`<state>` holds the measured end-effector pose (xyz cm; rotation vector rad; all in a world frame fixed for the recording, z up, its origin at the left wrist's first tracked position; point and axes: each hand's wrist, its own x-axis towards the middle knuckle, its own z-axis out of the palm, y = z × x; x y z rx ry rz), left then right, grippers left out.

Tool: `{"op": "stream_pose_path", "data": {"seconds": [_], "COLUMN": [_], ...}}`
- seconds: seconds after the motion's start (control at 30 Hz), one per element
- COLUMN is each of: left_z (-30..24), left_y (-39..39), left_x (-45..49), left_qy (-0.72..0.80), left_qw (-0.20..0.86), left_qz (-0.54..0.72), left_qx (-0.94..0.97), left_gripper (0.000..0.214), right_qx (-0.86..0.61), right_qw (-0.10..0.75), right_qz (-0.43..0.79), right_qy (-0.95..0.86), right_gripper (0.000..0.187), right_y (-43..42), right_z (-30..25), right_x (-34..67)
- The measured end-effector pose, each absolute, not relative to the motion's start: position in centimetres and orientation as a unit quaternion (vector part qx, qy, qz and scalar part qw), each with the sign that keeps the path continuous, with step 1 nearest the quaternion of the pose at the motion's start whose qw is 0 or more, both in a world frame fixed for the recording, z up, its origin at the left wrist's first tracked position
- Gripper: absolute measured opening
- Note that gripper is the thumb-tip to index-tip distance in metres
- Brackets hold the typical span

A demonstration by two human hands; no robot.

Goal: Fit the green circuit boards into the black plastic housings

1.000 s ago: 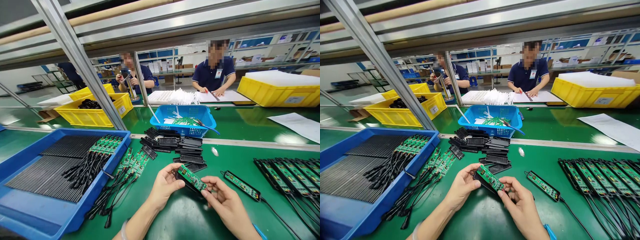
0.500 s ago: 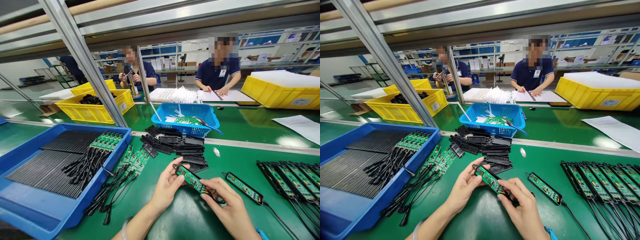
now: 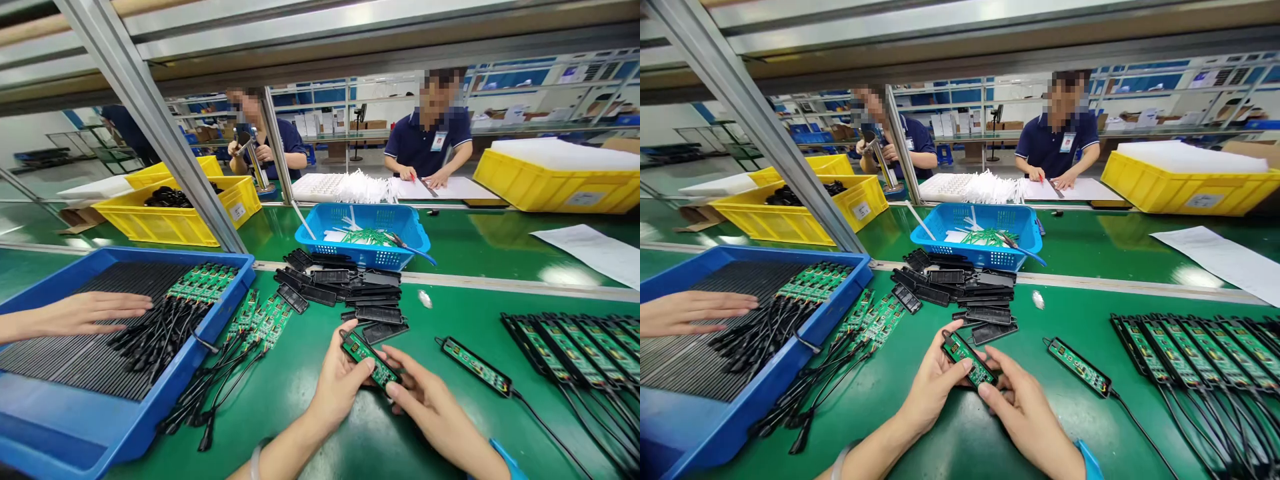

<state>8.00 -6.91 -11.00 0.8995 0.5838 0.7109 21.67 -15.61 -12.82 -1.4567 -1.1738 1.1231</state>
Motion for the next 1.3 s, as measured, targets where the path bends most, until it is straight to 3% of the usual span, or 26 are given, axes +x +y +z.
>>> {"op": "stream_pose_path", "data": {"seconds": [0.13, 0.4, 0.53, 0.67, 1.13, 1.3], "left_z": [-11.3, -11.2, -11.3, -11.5, -11.0, -11.2], "left_y": [-7.3, -7.0, -6.3, -6.2, -6.7, -7.0], "left_x": [8.1, 8.4, 8.0, 7.7, 7.6, 7.4], "left_qy": [0.278, 0.300, 0.322, 0.317, 0.300, 0.288], "left_qw": [0.795, 0.782, 0.758, 0.740, 0.730, 0.728], "left_qz": [0.316, 0.342, 0.380, 0.396, 0.388, 0.382], "left_qx": [0.437, 0.426, 0.420, 0.441, 0.476, 0.491], "left_gripper": [0.068, 0.066, 0.057, 0.051, 0.043, 0.043], "right_qx": [-0.539, -0.582, -0.662, -0.684, -0.691, -0.650], "right_qw": [0.433, 0.405, 0.356, 0.353, 0.398, 0.387], "right_qz": [0.564, 0.538, 0.364, 0.277, 0.320, 0.425], "right_qy": [-0.451, -0.456, -0.550, -0.574, -0.511, -0.497], "right_gripper": [0.052, 0.056, 0.024, 0.026, 0.028, 0.020], "right_y": [-15.2, -15.4, -15.5, -15.6, -15.3, -15.0], "right_z": [-12.6, -12.4, -11.6, -11.5, -12.2, -11.5], "right_x": [21.1, 20.8, 21.7, 22.2, 21.8, 22.2]}}
